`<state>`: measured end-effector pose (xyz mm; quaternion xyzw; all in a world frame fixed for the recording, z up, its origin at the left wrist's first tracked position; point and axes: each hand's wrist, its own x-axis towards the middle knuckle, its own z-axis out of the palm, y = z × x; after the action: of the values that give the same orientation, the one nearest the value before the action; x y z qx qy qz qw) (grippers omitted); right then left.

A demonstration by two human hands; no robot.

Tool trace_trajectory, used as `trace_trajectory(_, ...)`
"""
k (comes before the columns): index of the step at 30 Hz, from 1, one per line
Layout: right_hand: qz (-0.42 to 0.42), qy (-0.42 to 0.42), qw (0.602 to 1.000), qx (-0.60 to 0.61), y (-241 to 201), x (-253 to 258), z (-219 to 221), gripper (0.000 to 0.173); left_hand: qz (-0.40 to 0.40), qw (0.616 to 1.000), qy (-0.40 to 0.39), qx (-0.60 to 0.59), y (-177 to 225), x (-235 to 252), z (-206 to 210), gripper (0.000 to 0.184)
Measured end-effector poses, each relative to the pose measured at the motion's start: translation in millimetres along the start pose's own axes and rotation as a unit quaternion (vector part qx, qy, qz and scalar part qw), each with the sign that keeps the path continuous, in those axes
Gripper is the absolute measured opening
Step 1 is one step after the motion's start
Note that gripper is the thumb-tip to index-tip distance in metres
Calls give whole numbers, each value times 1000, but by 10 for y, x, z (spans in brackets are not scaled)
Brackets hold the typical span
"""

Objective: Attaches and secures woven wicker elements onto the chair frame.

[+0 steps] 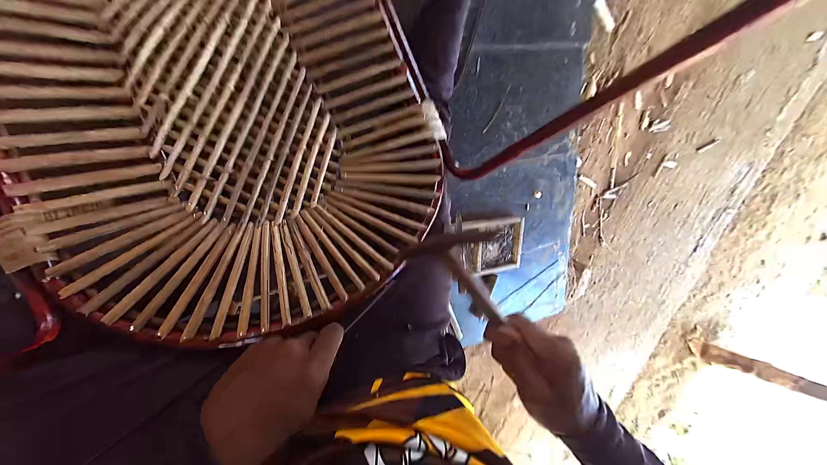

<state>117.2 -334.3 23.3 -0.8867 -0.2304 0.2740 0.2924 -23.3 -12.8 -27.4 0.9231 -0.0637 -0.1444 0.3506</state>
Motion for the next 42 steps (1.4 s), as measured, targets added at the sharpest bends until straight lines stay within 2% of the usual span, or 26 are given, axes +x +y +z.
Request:
trace_trajectory(2, 27, 51, 995, 82, -25, 14, 8, 41, 47, 994, -17, -100, -97, -22, -66, 25)
trace_trajectory(4, 43, 72, 990, 116, -6, 78, -7, 41, 40, 990, 8, -138, -115, 39, -62, 27)
trace_trajectory(9, 62, 46, 992, 103, 73, 86, 51, 42, -28, 995, 93, -24, -27, 239, 125, 31)
trace_trajectory(13, 44, 33, 996, 72, 68, 24, 87, 39, -45, 994, 96, 8, 32, 294, 205, 31)
trace_trajectory(29, -35, 44, 998, -18, -45, -6, 29, 42, -11, 996, 87, 27, -80, 299, 150, 30)
trace_trajectory(39, -44, 46, 997, -34, -70, 2, 24, 42, 8, 997, 75, 21, -175, 295, 106, 30)
trace_trajectory(42, -45, 31, 995, -86, -49, 27, 28, 40, 3, 997, 77, 22, -150, 295, 116, 29)
